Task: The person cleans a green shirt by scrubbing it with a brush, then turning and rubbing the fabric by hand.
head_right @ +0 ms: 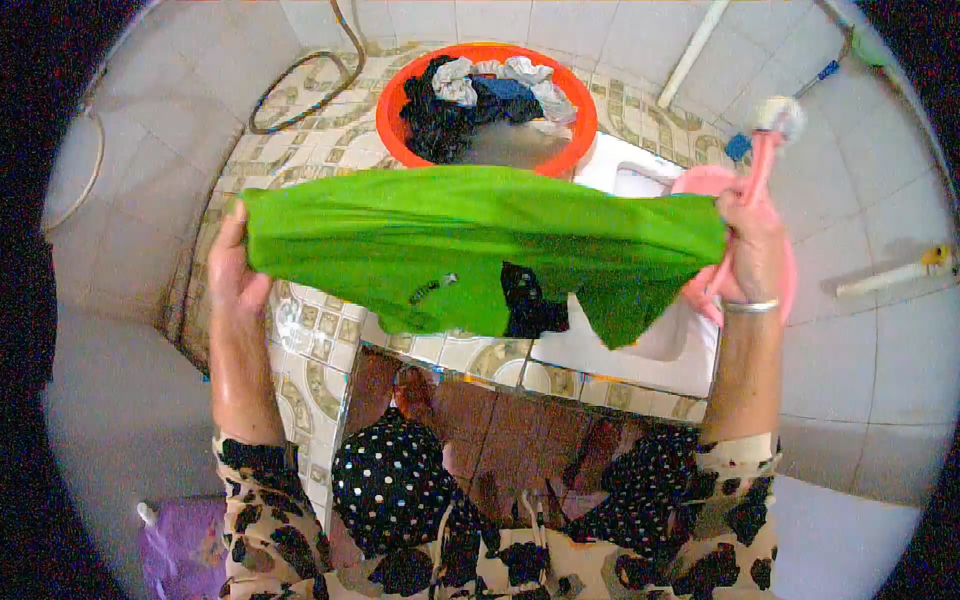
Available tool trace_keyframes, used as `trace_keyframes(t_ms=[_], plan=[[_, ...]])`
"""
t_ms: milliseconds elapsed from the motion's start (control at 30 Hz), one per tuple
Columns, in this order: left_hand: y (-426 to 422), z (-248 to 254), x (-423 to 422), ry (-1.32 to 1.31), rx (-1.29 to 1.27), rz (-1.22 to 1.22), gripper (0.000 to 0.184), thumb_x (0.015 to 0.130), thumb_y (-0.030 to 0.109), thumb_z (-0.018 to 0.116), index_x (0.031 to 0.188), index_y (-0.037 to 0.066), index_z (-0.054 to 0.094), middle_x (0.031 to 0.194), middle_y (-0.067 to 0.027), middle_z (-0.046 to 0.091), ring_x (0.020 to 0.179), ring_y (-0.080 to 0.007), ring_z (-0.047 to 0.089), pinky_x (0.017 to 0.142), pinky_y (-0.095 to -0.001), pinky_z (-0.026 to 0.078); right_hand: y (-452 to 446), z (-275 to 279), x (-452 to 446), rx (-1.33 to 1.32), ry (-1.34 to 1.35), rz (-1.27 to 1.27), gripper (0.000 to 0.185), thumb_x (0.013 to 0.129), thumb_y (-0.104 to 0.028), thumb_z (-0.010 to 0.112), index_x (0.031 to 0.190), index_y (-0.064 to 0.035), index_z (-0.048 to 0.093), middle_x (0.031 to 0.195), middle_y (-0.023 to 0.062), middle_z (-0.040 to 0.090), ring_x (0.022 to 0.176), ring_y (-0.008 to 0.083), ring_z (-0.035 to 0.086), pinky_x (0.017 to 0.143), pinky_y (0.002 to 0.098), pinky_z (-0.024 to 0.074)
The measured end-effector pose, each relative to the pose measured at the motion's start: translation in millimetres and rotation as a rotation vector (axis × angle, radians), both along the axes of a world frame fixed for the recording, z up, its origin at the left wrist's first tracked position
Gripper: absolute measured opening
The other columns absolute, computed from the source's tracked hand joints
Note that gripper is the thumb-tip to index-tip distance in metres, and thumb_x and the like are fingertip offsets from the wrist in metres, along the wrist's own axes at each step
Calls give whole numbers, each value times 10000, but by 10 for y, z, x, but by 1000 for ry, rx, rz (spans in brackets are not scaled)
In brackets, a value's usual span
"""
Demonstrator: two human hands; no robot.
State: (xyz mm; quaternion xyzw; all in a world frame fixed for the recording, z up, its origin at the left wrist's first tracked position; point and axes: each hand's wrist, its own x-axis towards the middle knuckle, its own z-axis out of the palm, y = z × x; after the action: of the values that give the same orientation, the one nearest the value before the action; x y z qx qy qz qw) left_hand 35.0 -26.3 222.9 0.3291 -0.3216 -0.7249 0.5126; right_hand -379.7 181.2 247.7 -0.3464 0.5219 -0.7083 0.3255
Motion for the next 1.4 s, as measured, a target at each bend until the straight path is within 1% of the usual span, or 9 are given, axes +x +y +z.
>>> trace_keyframes(t_ms=[600, 733, 800, 867, 933, 1000, 1133, 1267, 1400], plan=[[151, 414, 132, 109, -119, -37, 249, 886, 216, 433, 1020, 18, 503, 1007, -117, 567, 910, -225, 555, 804, -360, 455, 72, 247, -264, -211, -76, 12, 212, 787, -50, 518, 979, -47, 427, 797, 59, 524, 731, 156, 555, 665, 285, 475], [-123, -277, 27, -7, -70, 112, 294, 883, 235, 440, 1082, 20, 462, 1046, -106, 541, 953, -220, 531, 825, -382, 436, -195, 44, 80, -24, 78, -246, 98, 807, -50, 490, 899, -71, 461, 764, 16, 493, 641, 111, 491, 586, 237, 441], [-106, -872, -17, -85, 65, 48, 316, 878, 223, 444, 1108, 7, 435, 1093, -115, 515, 977, -224, 515, 835, -405, 426, -226, -631, -238, 521, 587, -407, 83, 806, -80, 490, 883, -80, 459, 698, 14, 491, 525, 99, 448, 475, 247, 410], [-2, -1638, -54, -133, 293, -24, 326, 867, 217, 458, 1102, -8, 433, 1125, -130, 493, 991, -228, 505, 832, -419, 422, -269, -1572, -590, 479, 497, -264, 72, 807, -126, 491, 860, -86, 465, 643, 15, 491, 450, 95, 419, 408, 270, 392], [207, -2003, -79, -208, 470, -185, 333, 841, 193, 503, 1093, -18, 450, 1064, -131, 536, 936, -217, 537, 805, -377, 440, -205, -1696, -261, 837, 58, -32, 217, 832, -253, 443, 951, -74, 478, 728, 92, 529, 710, 270, 560, 574, 375, 439], [354, -1842, -214, -486, 357, -214, 329, 828, 180, 523, 1081, -23, 462, 1015, -125, 560, 891, -210, 553, 777, -352, 448, -192, -2261, -99, 585, 1005, -25, 271, 865, -297, 372, 968, -84, 503, 699, 133, 530, 669, 317, 551, 572, 415, 427], [361, -1851, -308, -861, 208, -295, 286, 802, 131, 561, 1030, -29, 497, 874, -101, 611, 757, -195, 583, 699, -299, 458, -435, -1810, 1165, 515, 980, 308, 350, 894, -301, 272, 1179, -177, 432, 783, 192, 554, 666, 363, 556, 604, 464, 443], [450, -1884, -509, -365, 322, -67, 282, 858, 167, 470, 1077, -11, 450, 997, -118, 555, 862, -199, 551, 713, -333, 455, -655, -1713, 1989, 873, 1107, 681, 247, 871, -254, 358, 906, -19, 428, 680, 215, 569, 641, 355, 581, 598, 456, 453], [480, -1741, -286, 40, 576, -30, 295, 882, 213, 428, 1092, 6, 434, 1047, -136, 526, 919, -242, 541, 805, -407, 446, -791, -2156, 1072, 1001, 1220, 559, 484, 815, -107, 398, 1255, -299, 338, 806, 170, 599, 738, 316, 600, 608, 429, 470]])
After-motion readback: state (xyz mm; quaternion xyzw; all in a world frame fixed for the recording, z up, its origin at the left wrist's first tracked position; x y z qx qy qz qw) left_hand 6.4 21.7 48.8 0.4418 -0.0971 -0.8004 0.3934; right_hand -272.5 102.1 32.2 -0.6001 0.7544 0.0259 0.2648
